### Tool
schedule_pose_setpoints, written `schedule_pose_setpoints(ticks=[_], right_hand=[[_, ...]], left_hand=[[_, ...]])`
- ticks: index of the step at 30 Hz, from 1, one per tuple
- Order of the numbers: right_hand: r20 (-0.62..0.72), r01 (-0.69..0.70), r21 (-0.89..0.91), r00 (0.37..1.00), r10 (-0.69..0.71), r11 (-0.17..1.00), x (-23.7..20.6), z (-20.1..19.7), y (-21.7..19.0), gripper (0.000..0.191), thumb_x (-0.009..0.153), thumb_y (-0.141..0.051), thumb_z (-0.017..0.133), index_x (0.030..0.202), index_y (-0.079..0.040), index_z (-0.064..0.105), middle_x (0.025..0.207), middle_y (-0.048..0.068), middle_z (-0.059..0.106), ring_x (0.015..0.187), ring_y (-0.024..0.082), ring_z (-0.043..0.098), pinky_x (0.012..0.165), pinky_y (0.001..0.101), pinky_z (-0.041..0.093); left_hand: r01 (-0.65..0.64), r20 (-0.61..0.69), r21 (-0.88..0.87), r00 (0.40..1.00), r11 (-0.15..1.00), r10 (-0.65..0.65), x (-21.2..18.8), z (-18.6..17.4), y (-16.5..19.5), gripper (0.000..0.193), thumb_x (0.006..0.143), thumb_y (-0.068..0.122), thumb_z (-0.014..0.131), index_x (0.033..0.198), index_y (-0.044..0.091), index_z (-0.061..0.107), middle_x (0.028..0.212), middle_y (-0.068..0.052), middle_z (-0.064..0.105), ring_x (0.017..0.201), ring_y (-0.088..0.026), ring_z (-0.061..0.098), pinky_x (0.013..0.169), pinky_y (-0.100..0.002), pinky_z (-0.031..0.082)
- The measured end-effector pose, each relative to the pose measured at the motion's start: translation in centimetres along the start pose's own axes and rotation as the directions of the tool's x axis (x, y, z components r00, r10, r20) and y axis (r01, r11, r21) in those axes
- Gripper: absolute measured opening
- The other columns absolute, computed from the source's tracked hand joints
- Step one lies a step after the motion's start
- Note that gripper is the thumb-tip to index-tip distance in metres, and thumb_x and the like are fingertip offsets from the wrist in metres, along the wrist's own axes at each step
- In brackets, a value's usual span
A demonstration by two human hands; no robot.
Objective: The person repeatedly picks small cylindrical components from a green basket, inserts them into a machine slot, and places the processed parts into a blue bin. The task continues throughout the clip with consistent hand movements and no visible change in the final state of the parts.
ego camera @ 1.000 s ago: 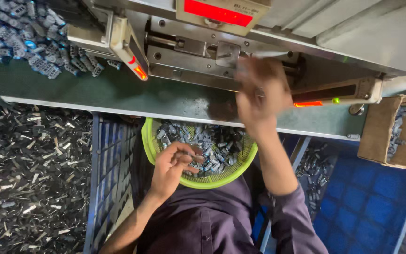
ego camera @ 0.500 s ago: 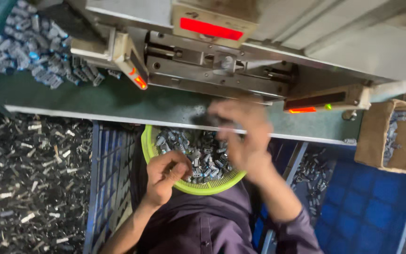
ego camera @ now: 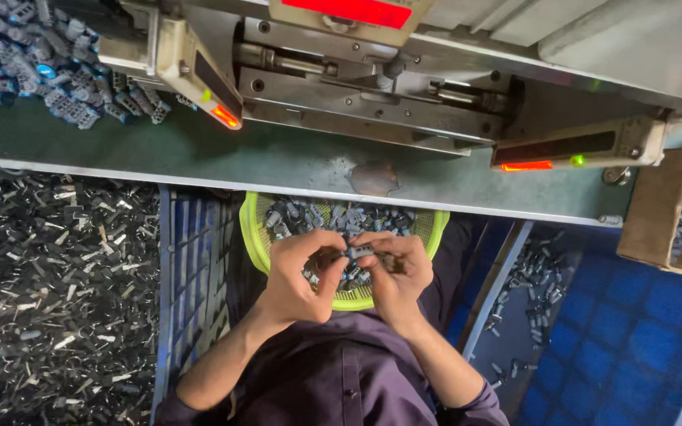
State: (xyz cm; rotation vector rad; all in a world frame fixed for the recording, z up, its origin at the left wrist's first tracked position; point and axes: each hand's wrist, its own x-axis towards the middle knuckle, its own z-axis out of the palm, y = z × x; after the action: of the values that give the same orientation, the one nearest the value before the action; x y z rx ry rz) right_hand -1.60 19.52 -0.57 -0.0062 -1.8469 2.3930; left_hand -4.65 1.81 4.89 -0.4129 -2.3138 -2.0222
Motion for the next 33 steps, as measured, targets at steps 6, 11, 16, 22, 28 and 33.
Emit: schedule_pose_setpoints(ticks=[6,11,16,22,28,33], right_hand=[[-0.055,-0.220,0.267,0.969,0.242,0.938,-0.1,-1.0,2.1,0.034,0.090,0.020,0.065,0.102,-0.004,0.043,0.099,0.022,0.071,0.087,0.021,0.067,0.075,0.0311,0.056],[-0.030,-0.225,0.524,0.959,0.282,0.821,2.5,0.6,-0.9,0.026,0.097,0.016,0.063,0.104,-0.001,0.045,0.083,0.011,0.061,0.079,0.024,0.065,0.064,0.0334,0.053],[0.188,0.552,-0.332,0.833,-0.520,0.765,13.2,1.4,-7.1,0.029,0.088,0.010,0.068,0.111,-0.002,0.055,0.103,0.014,0.072,0.089,0.027,0.071,0.075,0.0407,0.058],[0.399,0.686,-0.668,0.657,-0.640,0.287,20.3,3.5,-6.6,0.024,0.091,0.016,0.070,0.106,-0.001,0.064,0.109,0.008,0.075,0.098,0.025,0.073,0.083,0.0359,0.060],[0.616,0.740,-0.654,0.640,-0.459,0.154,17.9,3.2,-11.5,0.024,0.091,0.013,0.064,0.110,0.000,0.069,0.106,0.010,0.074,0.098,0.029,0.071,0.095,0.0489,0.053],[0.605,0.570,-0.582,0.780,-0.159,0.580,8.6,2.1,-6.1,0.025,0.069,0.000,0.067,0.092,-0.010,0.071,0.091,0.006,0.073,0.084,0.027,0.072,0.075,0.0378,0.057]], left_hand=[[0.192,0.089,-0.411,0.981,0.891,-0.170,-0.9,-1.2,1.1,0.011,0.082,0.000,0.076,0.090,0.000,0.067,0.075,-0.008,0.070,0.055,-0.015,0.067,0.049,-0.027,0.053],[0.203,0.196,-0.976,0.976,0.074,-0.091,-2.5,-5.5,-0.6,0.023,0.093,0.023,0.071,0.103,0.002,0.070,0.087,-0.015,0.069,0.061,-0.023,0.068,0.047,-0.035,0.057],[0.377,0.179,-0.607,0.923,0.699,-0.342,-3.3,-4.6,-1.9,0.023,0.097,0.022,0.066,0.101,0.001,0.073,0.084,-0.008,0.075,0.071,-0.018,0.069,0.063,-0.028,0.055],[0.303,-0.094,0.231,0.953,0.925,-0.289,-2.6,-2.5,-2.8,0.010,0.091,0.008,0.070,0.098,0.001,0.071,0.087,-0.010,0.074,0.069,-0.019,0.071,0.065,-0.030,0.056],[0.232,-0.067,0.350,0.973,0.907,-0.223,-2.5,-2.8,-2.5,0.010,0.089,0.007,0.072,0.097,0.002,0.071,0.091,-0.012,0.074,0.077,-0.024,0.074,0.069,-0.032,0.057],[0.263,-0.150,0.316,0.963,0.912,-0.225,-2.4,-3.5,-2.6,0.014,0.089,0.008,0.072,0.101,0.002,0.073,0.094,-0.012,0.074,0.077,-0.023,0.072,0.069,-0.032,0.056]])
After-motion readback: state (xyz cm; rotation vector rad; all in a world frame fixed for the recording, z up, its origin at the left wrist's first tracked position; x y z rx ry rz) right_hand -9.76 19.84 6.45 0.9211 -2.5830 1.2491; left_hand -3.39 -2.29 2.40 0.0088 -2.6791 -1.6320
